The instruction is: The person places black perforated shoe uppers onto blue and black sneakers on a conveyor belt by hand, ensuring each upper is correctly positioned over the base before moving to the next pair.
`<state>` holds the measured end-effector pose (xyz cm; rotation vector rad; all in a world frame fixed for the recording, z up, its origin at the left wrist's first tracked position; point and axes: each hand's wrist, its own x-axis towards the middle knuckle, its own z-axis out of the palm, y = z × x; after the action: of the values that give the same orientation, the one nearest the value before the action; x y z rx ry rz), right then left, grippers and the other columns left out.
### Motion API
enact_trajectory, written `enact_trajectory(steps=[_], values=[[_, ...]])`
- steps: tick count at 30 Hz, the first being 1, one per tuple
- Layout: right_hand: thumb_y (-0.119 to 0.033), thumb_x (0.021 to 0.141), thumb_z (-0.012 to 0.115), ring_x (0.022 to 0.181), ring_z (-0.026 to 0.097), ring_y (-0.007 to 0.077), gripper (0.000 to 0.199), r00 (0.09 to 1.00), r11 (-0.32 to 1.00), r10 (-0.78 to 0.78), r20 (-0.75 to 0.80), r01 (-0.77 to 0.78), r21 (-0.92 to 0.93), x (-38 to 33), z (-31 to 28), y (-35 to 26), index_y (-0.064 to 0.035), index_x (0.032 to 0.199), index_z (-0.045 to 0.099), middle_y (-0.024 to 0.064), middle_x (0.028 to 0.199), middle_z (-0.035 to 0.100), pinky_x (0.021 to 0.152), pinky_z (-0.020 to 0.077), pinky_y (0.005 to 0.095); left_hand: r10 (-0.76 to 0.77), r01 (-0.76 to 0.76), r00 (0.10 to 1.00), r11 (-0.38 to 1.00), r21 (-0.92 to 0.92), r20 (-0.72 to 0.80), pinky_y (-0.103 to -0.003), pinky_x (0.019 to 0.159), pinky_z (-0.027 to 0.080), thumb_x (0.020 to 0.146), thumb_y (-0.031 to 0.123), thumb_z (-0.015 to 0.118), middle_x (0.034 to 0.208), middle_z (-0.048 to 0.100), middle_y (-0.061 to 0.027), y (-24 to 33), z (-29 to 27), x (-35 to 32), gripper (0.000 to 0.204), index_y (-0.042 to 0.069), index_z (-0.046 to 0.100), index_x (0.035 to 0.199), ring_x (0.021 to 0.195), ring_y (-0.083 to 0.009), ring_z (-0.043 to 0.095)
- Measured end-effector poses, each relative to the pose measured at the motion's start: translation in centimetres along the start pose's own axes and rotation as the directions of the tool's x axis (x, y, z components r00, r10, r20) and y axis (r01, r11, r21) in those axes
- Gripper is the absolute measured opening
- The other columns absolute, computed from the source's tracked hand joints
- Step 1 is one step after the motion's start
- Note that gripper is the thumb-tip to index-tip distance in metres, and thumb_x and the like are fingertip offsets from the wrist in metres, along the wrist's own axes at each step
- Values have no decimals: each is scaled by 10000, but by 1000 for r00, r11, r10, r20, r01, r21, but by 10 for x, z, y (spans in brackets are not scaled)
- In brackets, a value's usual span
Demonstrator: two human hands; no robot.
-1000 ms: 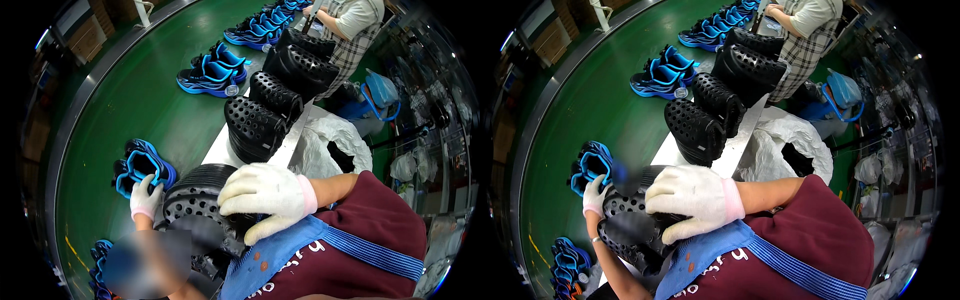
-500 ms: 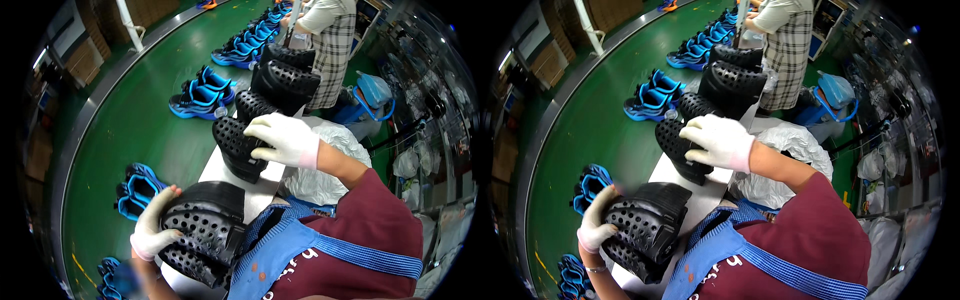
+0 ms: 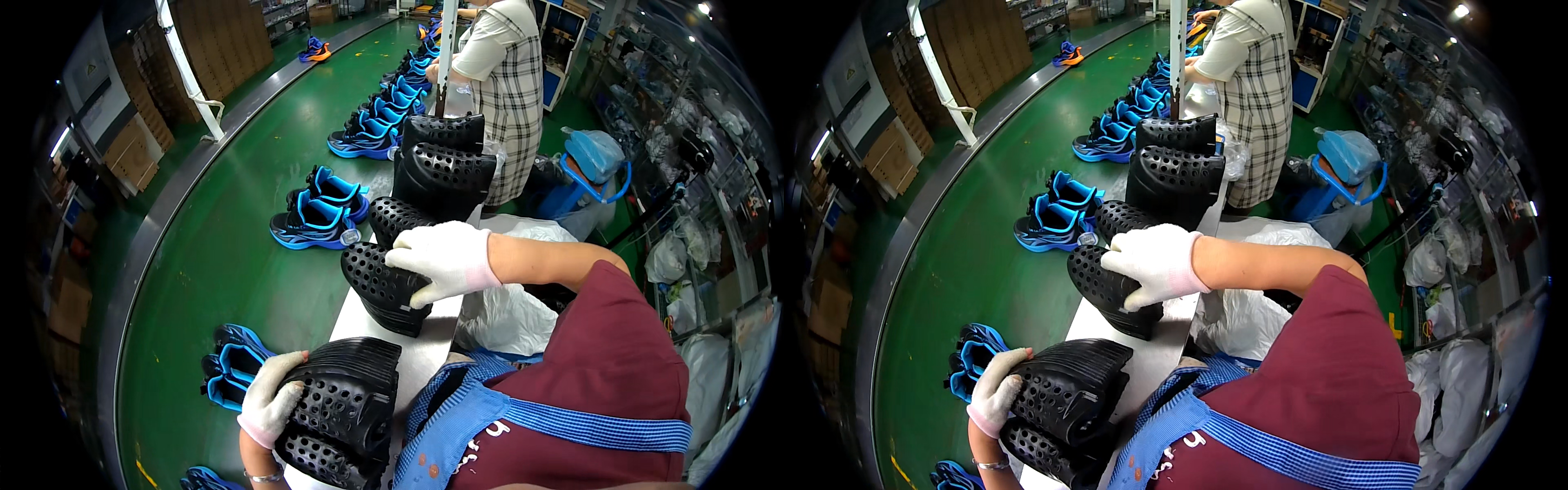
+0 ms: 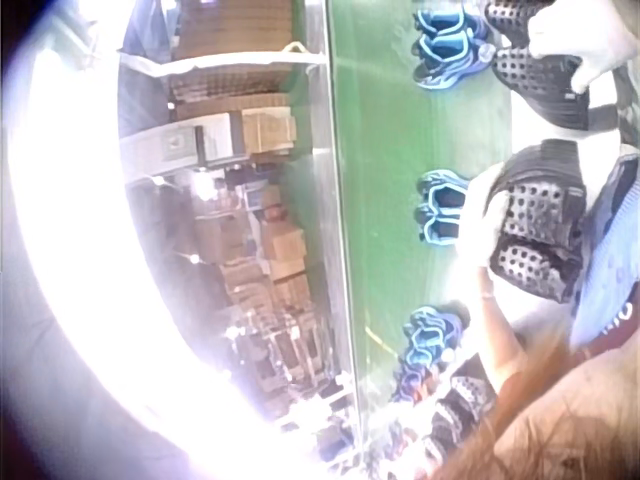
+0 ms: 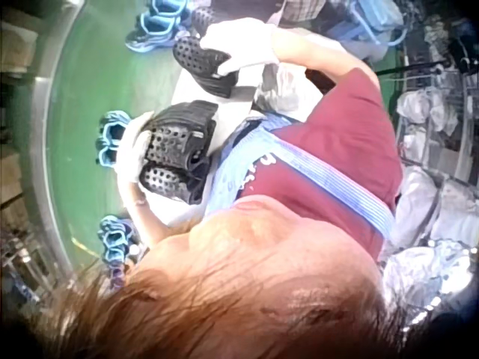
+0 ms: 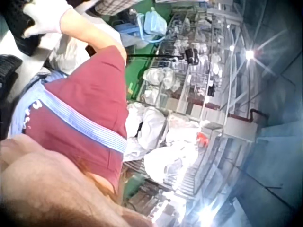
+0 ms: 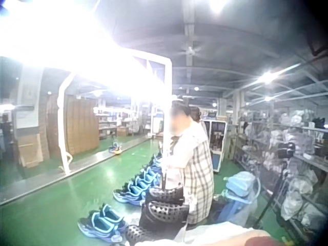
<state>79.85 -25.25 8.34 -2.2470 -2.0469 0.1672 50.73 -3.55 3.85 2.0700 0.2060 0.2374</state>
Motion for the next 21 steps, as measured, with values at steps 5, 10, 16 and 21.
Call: enact_trajectory(steps=[5, 10, 16, 21], values=[[-399, 691, 749, 934, 624, 341, 575, 994, 1000, -7, 109, 9, -18, 10, -6, 4, -21, 1081, 562, 179, 1036, 575, 767, 522, 427, 48, -47, 998, 998, 47, -33, -361, 1010, 411, 825, 344, 685, 1296, 530, -206, 3, 0, -3, 593, -38, 561, 1261, 1142, -305, 553], [-373, 691, 756, 899, 608, 319, 545, 996, 999, -12, 93, 16, -50, 0, -22, 0, -38, 1069, 549, 147, 985, 565, 739, 513, 408, -25, 1, 987, 989, -149, -156, -369, 1027, 414, 932, 419, 536, 1347, 512, -140, -6, -8, -18, 641, -50, 470, 1364, 1248, -250, 506], [-319, 669, 787, 854, 603, 329, 513, 961, 974, -199, -190, 216, 73, 21, -78, -38, -33, 1027, 557, 152, 943, 570, 735, 505, 400, -120, -43, 882, 942, -332, -455, -402, 1027, 422, 938, 566, 510, 1399, 470, -190, -12, -34, -64, 791, -38, 388, 1433, 1262, -290, 494], [-284, 673, 769, 850, 614, 303, 484, 836, 813, -481, -264, 538, 222, 92, -76, -98, -12, 1029, 586, 166, 932, 594, 759, 514, 373, -205, -341, 874, 385, -857, -440, -427, 1008, 464, 1038, 405, 354, 1356, 497, -234, 19, -22, -30, 577, -21, 378, 1426, 1181, -313, 552]])
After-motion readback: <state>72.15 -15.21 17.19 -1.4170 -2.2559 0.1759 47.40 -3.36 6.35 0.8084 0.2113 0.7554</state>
